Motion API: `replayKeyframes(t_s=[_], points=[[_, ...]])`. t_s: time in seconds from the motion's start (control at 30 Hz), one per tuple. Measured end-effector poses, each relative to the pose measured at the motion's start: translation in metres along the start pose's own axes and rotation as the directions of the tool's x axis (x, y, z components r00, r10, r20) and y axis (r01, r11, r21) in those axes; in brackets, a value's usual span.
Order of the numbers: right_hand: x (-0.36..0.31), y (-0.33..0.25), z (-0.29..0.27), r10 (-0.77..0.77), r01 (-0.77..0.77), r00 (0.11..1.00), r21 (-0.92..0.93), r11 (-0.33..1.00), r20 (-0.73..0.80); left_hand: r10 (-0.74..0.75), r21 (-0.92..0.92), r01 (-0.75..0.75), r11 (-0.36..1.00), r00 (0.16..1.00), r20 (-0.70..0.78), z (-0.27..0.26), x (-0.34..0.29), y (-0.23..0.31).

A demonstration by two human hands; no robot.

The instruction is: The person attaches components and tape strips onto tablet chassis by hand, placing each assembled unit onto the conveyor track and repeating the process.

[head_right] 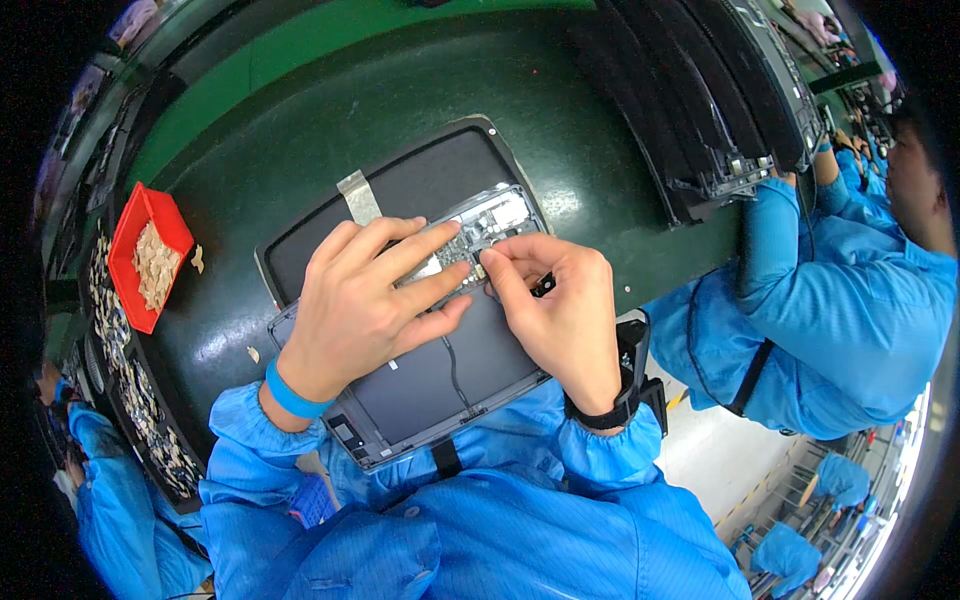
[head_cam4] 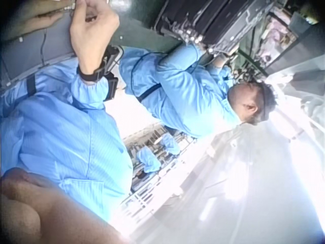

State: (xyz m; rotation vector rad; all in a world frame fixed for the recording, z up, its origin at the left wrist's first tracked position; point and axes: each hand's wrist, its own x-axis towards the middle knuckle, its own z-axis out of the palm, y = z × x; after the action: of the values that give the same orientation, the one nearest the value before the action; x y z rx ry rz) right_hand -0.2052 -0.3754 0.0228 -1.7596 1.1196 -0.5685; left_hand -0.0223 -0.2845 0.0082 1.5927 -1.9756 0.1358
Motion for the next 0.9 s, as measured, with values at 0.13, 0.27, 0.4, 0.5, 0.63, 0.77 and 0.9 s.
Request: replayKeyframes(t_s=[0.13, 0.27, 0.4, 0.5, 0.63, 0.77, 0.9], points=[[0.0012, 0.0016, -0.0006, -0.02, 0.02, 1.0, 0.001, 1.0, 0.009, 0.002, 0.007, -0.002, 1.0, 1.0, 0.013, 0.0, -0.0003, -0.0008], [0.0005, 0.0001, -0.0036, 0.022, -0.022, 1.0, 0.085, 0.996, -0.006, -0.018, -0.004, 0.018, 1.0, 0.999, 0.047, -0.001, 0.0023, 0.0006], [0.0, -0.0011, -0.0038, 0.075, -0.076, 0.997, 0.076, 0.994, 0.015, -0.014, 0.018, 0.013, 1.0, 0.996, 0.085, -0.0026, 0.0016, -0.0003], [-0.0014, 0.0011, -0.0014, 0.028, -0.029, 1.0, 0.069, 0.997, 0.011, -0.009, 0.018, 0.007, 1.0, 0.997, 0.081, -0.0027, 0.0012, -0.0003], [-0.0024, 0.0025, 0.0004, 0.006, -0.007, 1.0, 0.058, 0.998, 0.001, -0.015, 0.018, 0.014, 1.0, 0.997, 0.072, -0.0022, 0.0009, 0.0008], [-0.0023, 0.0035, 0.002, -0.012, 0.013, 1.0, 0.023, 1.0, -0.012, -0.013, 0.004, 0.013, 1.0, 0.998, 0.059, -0.002, 0.0004, 0.0004], [-0.0017, 0.0026, 0.0025, -0.023, 0.023, 1.0, 0.014, 1.0, -0.009, -0.015, 0.005, 0.014, 1.0, 0.998, 0.055, -0.0014, 0.0003, 0.0004]])
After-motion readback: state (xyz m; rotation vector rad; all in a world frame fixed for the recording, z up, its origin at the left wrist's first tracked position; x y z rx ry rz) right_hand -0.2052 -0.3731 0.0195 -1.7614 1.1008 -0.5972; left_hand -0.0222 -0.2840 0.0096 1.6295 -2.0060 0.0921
